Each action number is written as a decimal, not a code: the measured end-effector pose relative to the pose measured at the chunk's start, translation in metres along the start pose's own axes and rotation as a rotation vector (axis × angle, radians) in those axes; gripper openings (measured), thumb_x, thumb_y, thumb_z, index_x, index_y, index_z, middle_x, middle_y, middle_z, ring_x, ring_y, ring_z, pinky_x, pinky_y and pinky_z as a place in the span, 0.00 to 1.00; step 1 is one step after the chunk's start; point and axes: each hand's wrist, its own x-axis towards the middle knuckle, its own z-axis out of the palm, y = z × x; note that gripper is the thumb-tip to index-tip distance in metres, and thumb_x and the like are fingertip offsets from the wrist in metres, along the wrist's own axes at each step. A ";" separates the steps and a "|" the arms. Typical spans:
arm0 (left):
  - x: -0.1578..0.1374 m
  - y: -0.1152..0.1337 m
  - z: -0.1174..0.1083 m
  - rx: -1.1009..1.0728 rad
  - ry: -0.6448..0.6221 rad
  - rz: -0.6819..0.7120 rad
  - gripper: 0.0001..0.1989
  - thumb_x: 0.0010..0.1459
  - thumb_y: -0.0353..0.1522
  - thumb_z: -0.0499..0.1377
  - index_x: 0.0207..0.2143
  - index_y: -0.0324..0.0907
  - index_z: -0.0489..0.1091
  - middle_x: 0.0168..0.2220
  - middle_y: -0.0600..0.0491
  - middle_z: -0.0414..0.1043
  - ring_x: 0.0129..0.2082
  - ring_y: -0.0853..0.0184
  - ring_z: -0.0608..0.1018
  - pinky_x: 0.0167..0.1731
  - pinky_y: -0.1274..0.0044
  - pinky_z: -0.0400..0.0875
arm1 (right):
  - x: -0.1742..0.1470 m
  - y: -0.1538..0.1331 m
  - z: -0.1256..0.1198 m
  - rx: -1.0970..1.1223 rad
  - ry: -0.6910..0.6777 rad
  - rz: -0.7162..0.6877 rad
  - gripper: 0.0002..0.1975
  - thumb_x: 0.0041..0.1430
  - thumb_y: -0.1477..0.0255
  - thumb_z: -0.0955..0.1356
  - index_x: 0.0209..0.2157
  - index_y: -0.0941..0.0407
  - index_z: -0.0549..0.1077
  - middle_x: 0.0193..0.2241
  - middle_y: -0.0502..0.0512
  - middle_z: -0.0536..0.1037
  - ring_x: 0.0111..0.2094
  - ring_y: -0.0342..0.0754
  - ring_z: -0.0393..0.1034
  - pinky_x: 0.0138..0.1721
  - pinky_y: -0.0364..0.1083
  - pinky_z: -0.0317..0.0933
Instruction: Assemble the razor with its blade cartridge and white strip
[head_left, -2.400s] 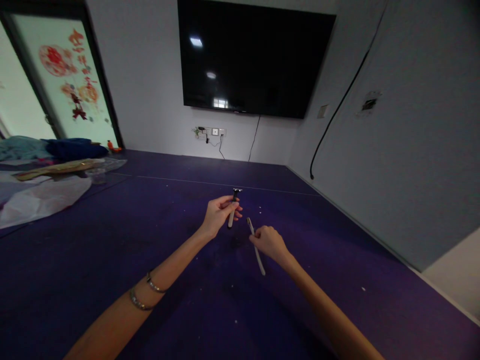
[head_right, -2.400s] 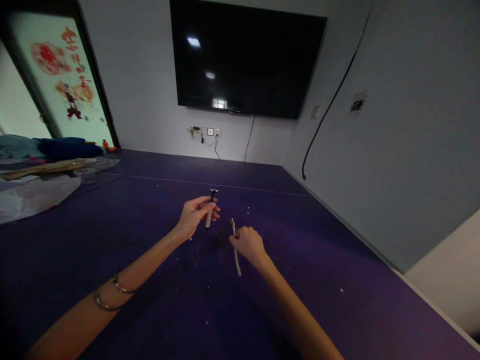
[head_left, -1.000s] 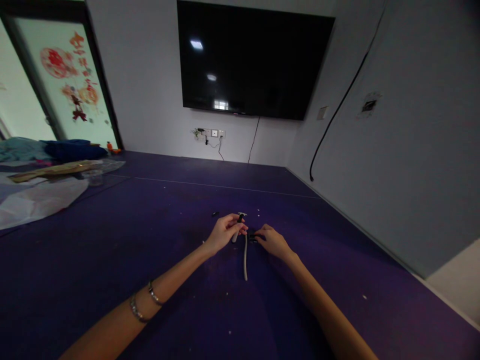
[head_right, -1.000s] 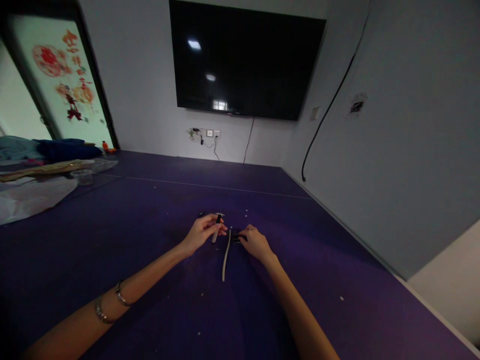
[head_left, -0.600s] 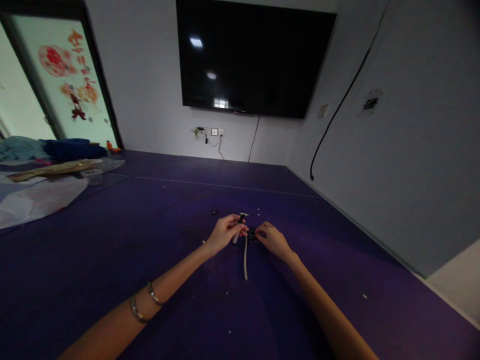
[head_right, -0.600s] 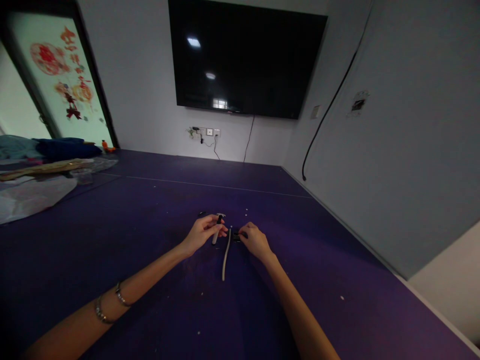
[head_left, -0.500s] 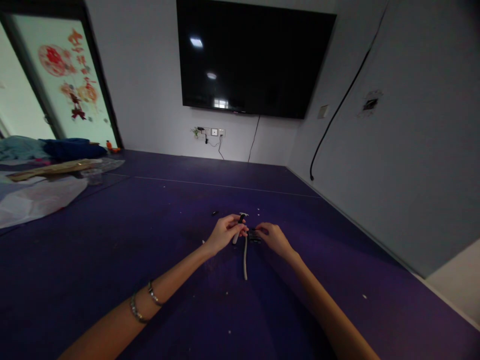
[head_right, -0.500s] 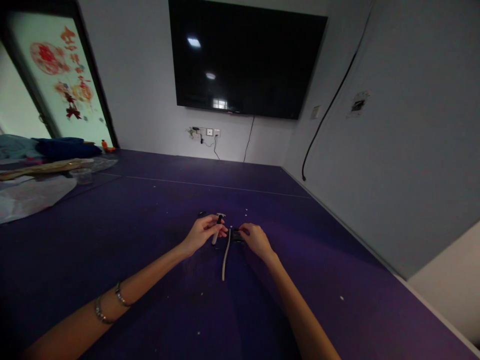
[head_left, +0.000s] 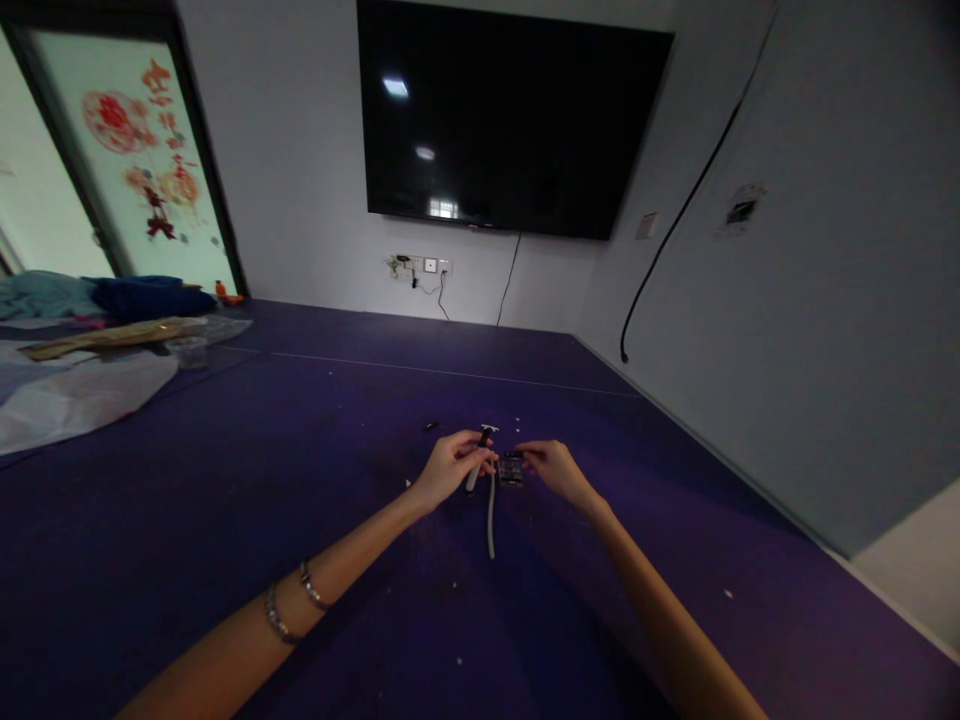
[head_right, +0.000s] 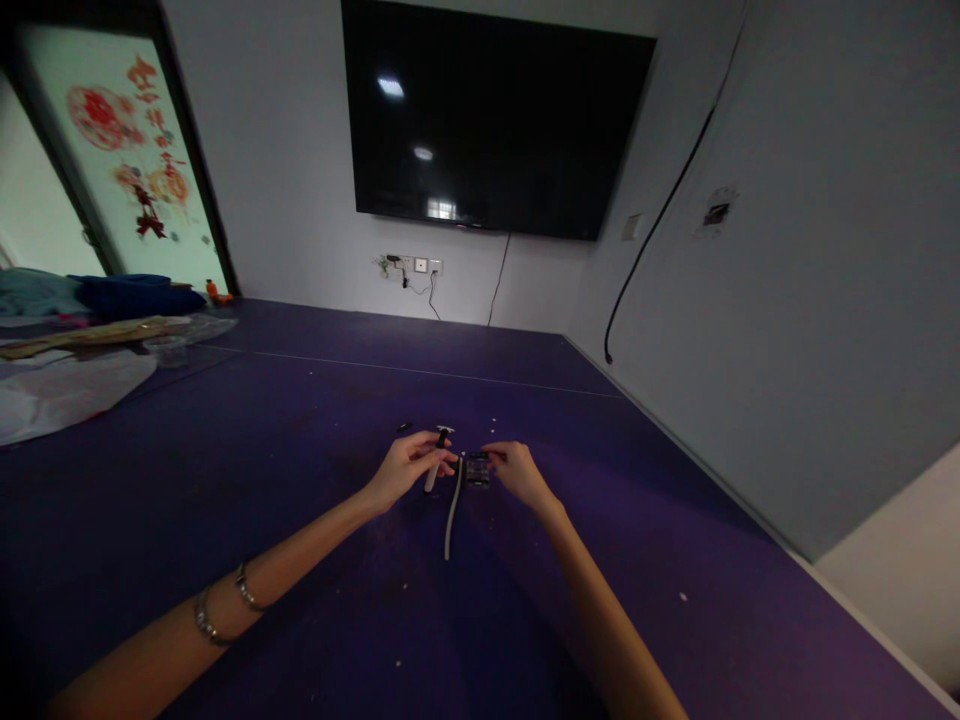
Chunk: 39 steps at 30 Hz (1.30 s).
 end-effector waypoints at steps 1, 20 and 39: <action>0.000 -0.001 0.000 0.010 0.006 -0.004 0.16 0.50 0.36 0.61 0.37 0.35 0.66 0.32 0.45 0.76 0.27 0.66 0.78 0.31 0.74 0.71 | 0.000 -0.002 -0.001 0.005 0.006 -0.009 0.17 0.52 0.77 0.59 0.40 0.62 0.75 0.29 0.58 0.79 0.29 0.46 0.73 0.33 0.44 0.66; -0.014 -0.012 0.007 0.342 0.000 0.144 0.12 0.47 0.37 0.63 0.28 0.40 0.63 0.25 0.54 0.72 0.26 0.68 0.76 0.29 0.77 0.69 | -0.015 -0.062 -0.025 0.340 0.064 -0.191 0.17 0.49 0.70 0.67 0.43 0.58 0.72 0.32 0.56 0.79 0.35 0.48 0.74 0.40 0.48 0.66; -0.022 -0.012 0.011 0.518 0.064 0.212 0.15 0.50 0.42 0.60 0.27 0.42 0.60 0.19 0.57 0.68 0.19 0.70 0.72 0.21 0.80 0.63 | -0.024 -0.080 -0.027 0.289 0.035 -0.280 0.17 0.52 0.71 0.66 0.45 0.56 0.72 0.34 0.55 0.79 0.37 0.47 0.73 0.43 0.49 0.64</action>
